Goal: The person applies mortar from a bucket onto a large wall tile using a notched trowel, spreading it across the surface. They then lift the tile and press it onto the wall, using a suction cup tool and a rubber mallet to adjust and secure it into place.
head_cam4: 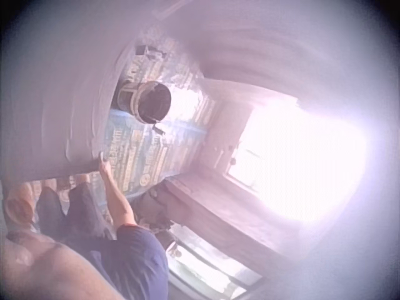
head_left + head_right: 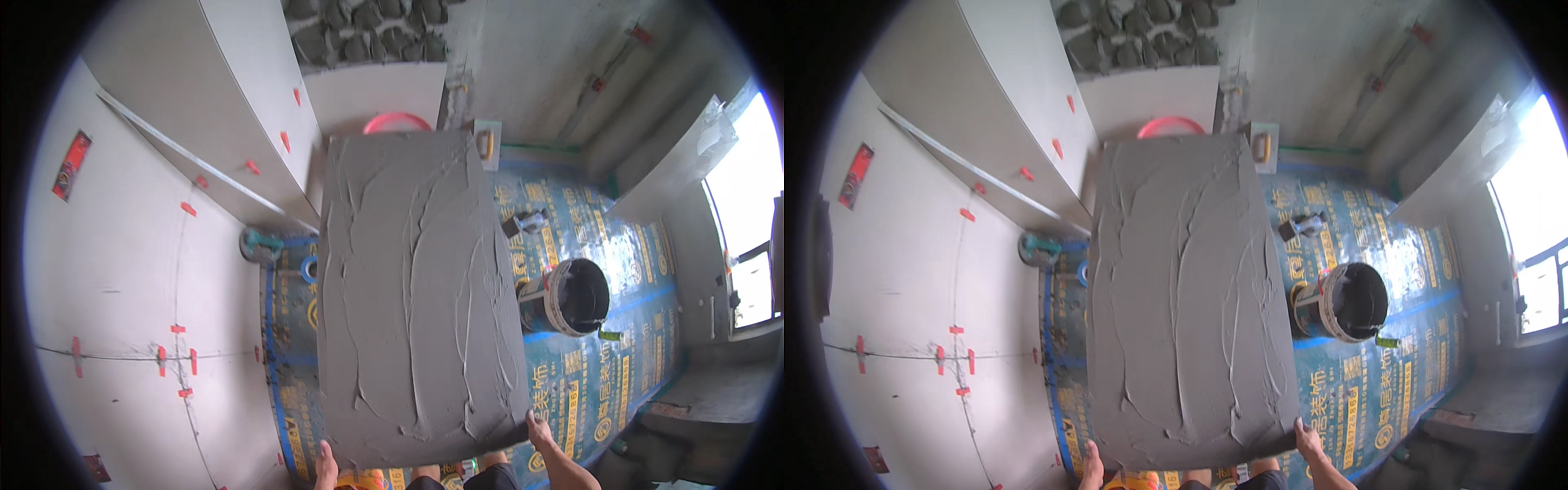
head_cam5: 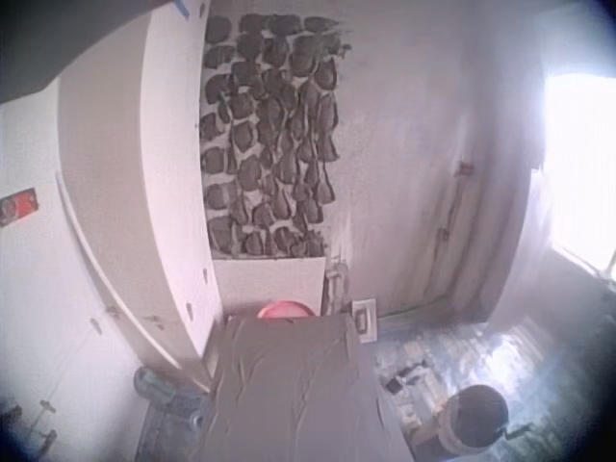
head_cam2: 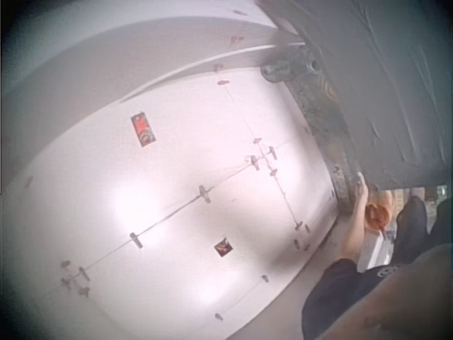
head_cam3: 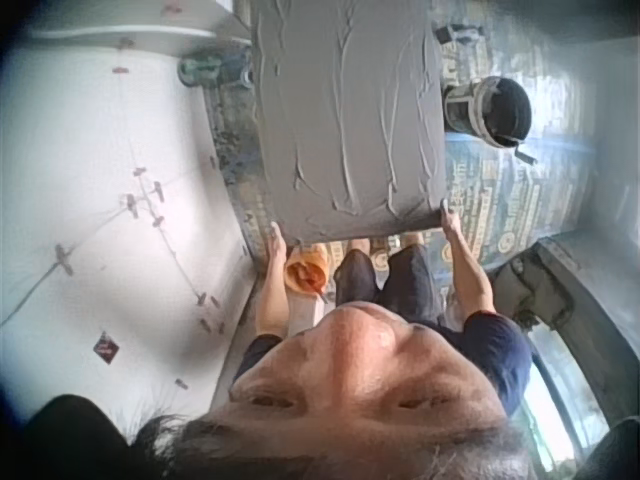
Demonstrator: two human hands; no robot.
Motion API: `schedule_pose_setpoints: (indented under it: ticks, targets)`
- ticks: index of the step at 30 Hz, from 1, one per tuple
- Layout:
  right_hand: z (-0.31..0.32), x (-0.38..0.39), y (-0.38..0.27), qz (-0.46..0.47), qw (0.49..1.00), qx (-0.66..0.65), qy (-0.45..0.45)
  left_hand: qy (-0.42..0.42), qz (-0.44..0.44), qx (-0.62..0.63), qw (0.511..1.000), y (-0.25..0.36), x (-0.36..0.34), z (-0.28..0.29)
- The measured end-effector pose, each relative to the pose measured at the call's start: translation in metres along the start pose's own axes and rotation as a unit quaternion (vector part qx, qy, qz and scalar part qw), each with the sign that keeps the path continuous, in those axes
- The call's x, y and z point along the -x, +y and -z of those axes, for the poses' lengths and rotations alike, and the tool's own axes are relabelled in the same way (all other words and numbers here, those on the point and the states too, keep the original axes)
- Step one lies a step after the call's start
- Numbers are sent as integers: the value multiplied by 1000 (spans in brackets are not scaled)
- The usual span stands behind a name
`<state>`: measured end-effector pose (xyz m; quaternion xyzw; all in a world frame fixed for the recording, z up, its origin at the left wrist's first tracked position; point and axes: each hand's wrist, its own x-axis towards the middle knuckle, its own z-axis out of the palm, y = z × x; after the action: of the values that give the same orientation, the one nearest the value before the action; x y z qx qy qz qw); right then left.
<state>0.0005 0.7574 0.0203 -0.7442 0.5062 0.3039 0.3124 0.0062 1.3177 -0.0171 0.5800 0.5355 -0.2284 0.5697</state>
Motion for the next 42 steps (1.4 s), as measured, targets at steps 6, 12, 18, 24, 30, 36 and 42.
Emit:
schedule_pose_setpoints:
  ticks: [6, 12, 18, 24, 30, 36, 42]
  targets:
    - [73, 1, 100, 151, 983, 87, 66, -84, 16, 36, 996, 33, 53, -8]
    - [151, 105, 21, 73, 980, -185, -9, -80, -45, 71, 993, 105, 147, 98]
    - [295, 271, -128, 160, 884, -437, -49, -129, -304, 72, 941, 282, 327, 116]
    - [388, 351, -272, 321, 792, -519, -15, -285, -515, 186, 787, 436, 409, 85]
    - [463, 365, -363, 411, 779, -472, 18, -342, -640, 166, 668, 545, 416, 40]
    - [510, 371, -445, 499, 728, -469, 36, -49, -757, 174, 628, 634, 448, -28]
    - [556, 369, -518, 581, 696, -418, -61, 170, -763, 59, 621, 743, 460, -72]
